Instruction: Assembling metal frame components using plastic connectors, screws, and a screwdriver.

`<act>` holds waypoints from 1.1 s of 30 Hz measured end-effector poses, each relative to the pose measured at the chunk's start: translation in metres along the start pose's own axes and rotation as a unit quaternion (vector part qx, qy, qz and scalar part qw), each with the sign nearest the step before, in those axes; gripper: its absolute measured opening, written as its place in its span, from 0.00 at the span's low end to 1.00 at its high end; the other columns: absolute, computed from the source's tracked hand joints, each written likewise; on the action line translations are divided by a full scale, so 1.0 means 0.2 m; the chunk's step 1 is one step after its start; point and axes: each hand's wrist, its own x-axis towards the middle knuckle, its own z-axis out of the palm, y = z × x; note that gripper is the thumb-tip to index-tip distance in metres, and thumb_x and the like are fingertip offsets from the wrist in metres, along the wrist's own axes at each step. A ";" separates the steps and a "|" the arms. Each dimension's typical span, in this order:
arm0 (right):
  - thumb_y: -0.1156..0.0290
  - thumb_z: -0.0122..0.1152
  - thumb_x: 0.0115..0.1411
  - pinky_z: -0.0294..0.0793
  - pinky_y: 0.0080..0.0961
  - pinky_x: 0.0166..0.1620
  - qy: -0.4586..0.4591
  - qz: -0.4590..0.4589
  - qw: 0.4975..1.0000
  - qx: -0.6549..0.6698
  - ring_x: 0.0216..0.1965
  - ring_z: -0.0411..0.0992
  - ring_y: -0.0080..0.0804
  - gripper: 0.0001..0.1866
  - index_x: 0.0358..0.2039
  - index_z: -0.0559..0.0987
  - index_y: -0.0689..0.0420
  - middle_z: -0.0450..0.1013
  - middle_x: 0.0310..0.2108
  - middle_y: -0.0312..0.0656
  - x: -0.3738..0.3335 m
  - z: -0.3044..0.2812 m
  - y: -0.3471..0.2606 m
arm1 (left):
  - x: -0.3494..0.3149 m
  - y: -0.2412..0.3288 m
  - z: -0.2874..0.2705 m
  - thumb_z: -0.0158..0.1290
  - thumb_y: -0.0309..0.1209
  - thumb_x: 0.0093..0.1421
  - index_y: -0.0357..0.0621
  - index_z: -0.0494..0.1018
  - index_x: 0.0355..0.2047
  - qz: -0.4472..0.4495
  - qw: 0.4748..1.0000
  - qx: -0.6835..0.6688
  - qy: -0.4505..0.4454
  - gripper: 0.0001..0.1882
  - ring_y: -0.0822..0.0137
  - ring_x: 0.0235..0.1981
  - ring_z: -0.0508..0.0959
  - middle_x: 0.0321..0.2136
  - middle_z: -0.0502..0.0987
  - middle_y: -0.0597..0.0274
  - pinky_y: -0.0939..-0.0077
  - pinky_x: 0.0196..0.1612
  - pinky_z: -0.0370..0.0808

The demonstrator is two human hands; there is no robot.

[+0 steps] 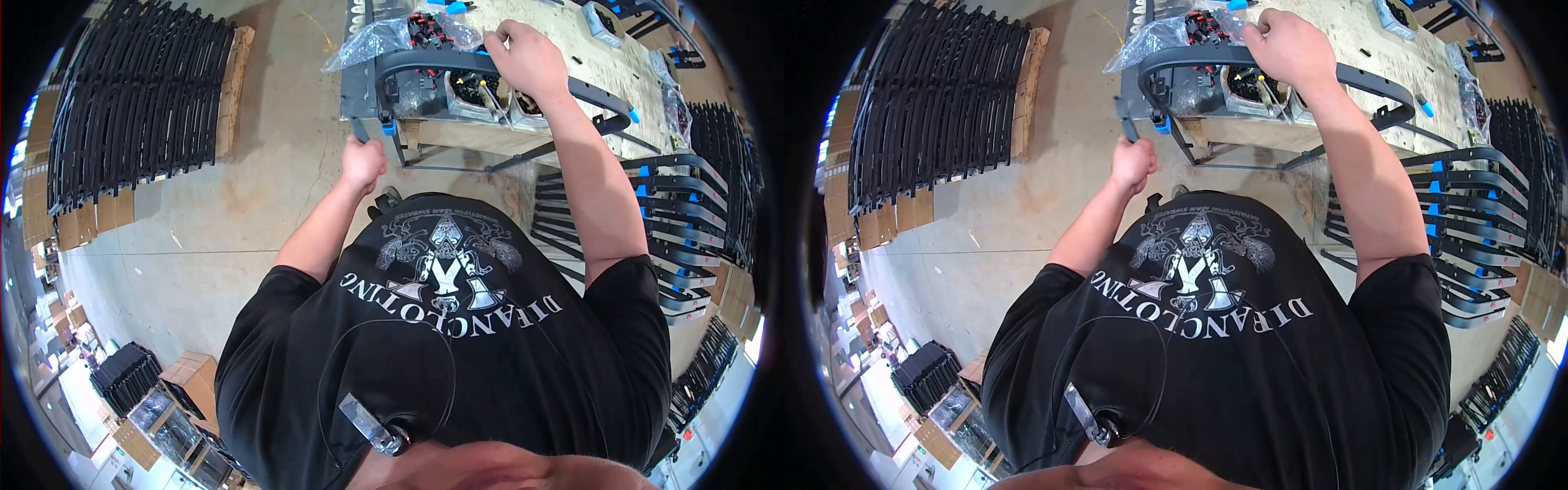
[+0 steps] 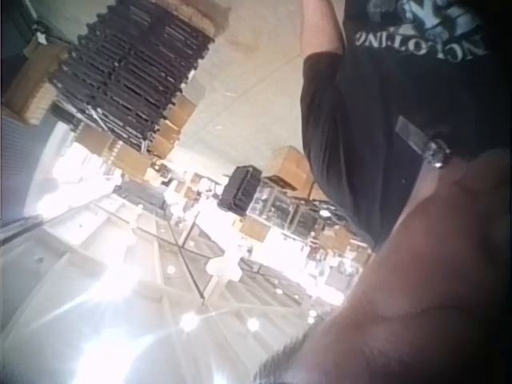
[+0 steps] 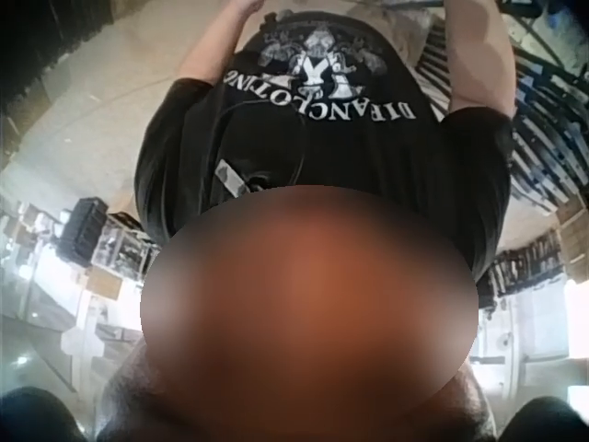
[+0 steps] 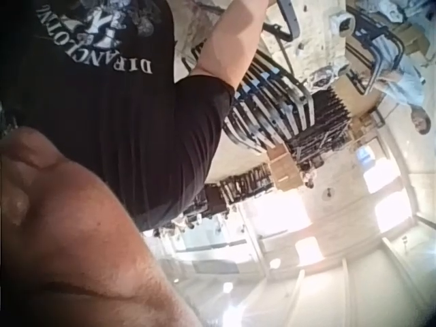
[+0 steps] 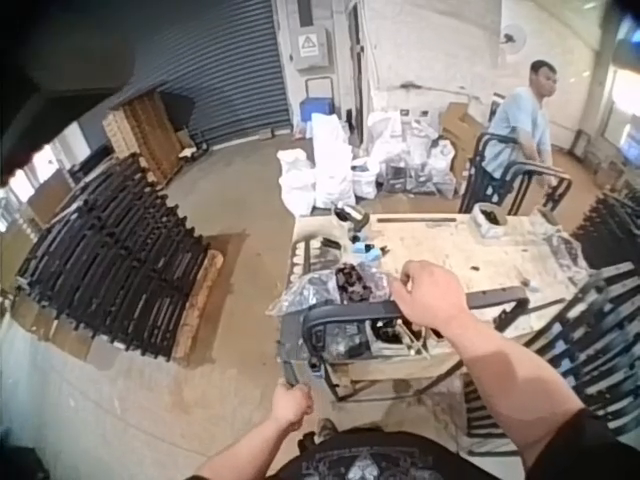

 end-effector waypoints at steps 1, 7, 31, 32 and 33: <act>0.48 0.53 0.62 0.77 0.42 0.45 0.005 -0.001 1.000 -0.001 0.41 0.79 0.50 0.22 0.38 0.82 0.53 0.80 0.36 0.48 0.00 0.00 0.00 | 0.00 0.00 -0.01 0.45 0.20 0.60 0.42 0.60 0.27 0.017 0.999 -0.028 0.042 0.07 0.73 0.13 0.62 0.18 0.62 0.66 0.75 0.14 0.57; 0.48 0.53 0.62 0.77 0.43 0.45 0.003 -0.002 1.000 0.001 0.40 0.78 0.51 0.21 0.38 0.82 0.53 0.80 0.36 0.48 0.00 -0.03 -0.05 | 0.05 -0.08 -0.03 0.47 0.22 0.61 0.42 0.62 0.29 0.001 0.997 0.068 0.023 0.05 0.71 0.12 0.66 0.16 0.64 0.65 0.72 0.13 0.60; 0.48 0.55 0.62 0.76 0.42 0.42 0.012 0.018 0.999 -0.024 0.37 0.78 0.50 0.21 0.36 0.81 0.54 0.80 0.31 0.48 0.03 0.02 -0.02 | 0.31 -0.06 -0.29 0.51 0.36 0.62 0.32 0.68 0.41 0.000 0.960 0.279 -0.010 0.17 0.61 0.14 0.75 0.22 0.76 0.51 0.63 0.16 0.69; 0.48 0.55 0.62 0.76 0.42 0.42 0.009 0.023 0.999 -0.020 0.37 0.78 0.50 0.21 0.36 0.81 0.54 0.79 0.31 0.47 0.03 0.01 -0.02 | 0.37 -0.07 -0.29 0.51 0.39 0.62 0.30 0.67 0.43 0.020 0.938 0.346 0.019 0.20 0.57 0.16 0.78 0.24 0.78 0.46 0.61 0.18 0.71; 0.49 0.55 0.62 0.76 0.42 0.42 0.004 0.037 0.999 -0.019 0.37 0.78 0.50 0.21 0.36 0.81 0.55 0.79 0.31 0.47 0.02 0.02 0.00 | 0.37 0.05 -0.23 0.51 0.41 0.63 0.26 0.65 0.47 -0.017 0.928 0.373 -0.013 0.26 0.50 0.28 0.83 0.32 0.80 0.36 0.58 0.31 0.79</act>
